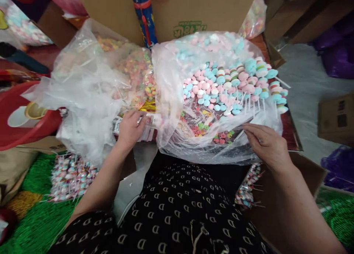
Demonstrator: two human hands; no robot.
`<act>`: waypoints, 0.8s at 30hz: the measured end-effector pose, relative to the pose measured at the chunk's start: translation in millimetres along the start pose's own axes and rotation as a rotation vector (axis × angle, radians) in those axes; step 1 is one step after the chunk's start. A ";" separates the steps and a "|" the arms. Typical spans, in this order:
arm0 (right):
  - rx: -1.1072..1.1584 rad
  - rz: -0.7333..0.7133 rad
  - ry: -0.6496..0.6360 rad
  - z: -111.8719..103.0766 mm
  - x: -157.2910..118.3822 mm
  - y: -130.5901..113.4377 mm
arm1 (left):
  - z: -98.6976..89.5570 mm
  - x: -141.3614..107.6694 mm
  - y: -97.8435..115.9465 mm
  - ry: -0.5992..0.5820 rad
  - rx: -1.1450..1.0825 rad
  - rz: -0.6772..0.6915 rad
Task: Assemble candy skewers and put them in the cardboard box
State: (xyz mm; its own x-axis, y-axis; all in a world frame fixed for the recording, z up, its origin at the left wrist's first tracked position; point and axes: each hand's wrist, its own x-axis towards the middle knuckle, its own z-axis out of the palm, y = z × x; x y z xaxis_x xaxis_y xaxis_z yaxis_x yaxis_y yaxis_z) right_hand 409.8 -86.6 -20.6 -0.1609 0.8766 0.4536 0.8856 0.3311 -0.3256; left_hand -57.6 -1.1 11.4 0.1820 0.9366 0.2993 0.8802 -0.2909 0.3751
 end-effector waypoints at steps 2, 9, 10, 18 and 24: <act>0.038 -0.034 0.028 4.7 2.3 -9.8 | 2.2 9.5 -19.6 -0.147 0.102 -0.001; 0.149 -0.068 0.012 16.3 6.2 -48.6 | 27.2 45.3 -22.3 -0.444 0.195 0.140; 0.155 -0.063 0.004 16.4 5.8 -52.3 | 28.6 47.9 -22.1 -0.440 0.188 0.146; 0.241 -0.071 0.003 28.1 22.5 -82.6 | 34.3 47.8 -31.9 -0.265 -0.042 0.063; 0.570 0.157 -0.161 45.7 68.3 -139.3 | 14.5 37.3 -12.4 0.049 -0.447 -0.098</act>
State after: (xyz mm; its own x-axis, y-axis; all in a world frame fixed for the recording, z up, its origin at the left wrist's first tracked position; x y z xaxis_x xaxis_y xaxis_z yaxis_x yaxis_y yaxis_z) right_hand 255.6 -56.9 17.8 -0.1502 0.9571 0.2478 0.5388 0.2893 -0.7912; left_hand -55.4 40.3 5.2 0.0772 0.9566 0.2810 0.6143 -0.2677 0.7423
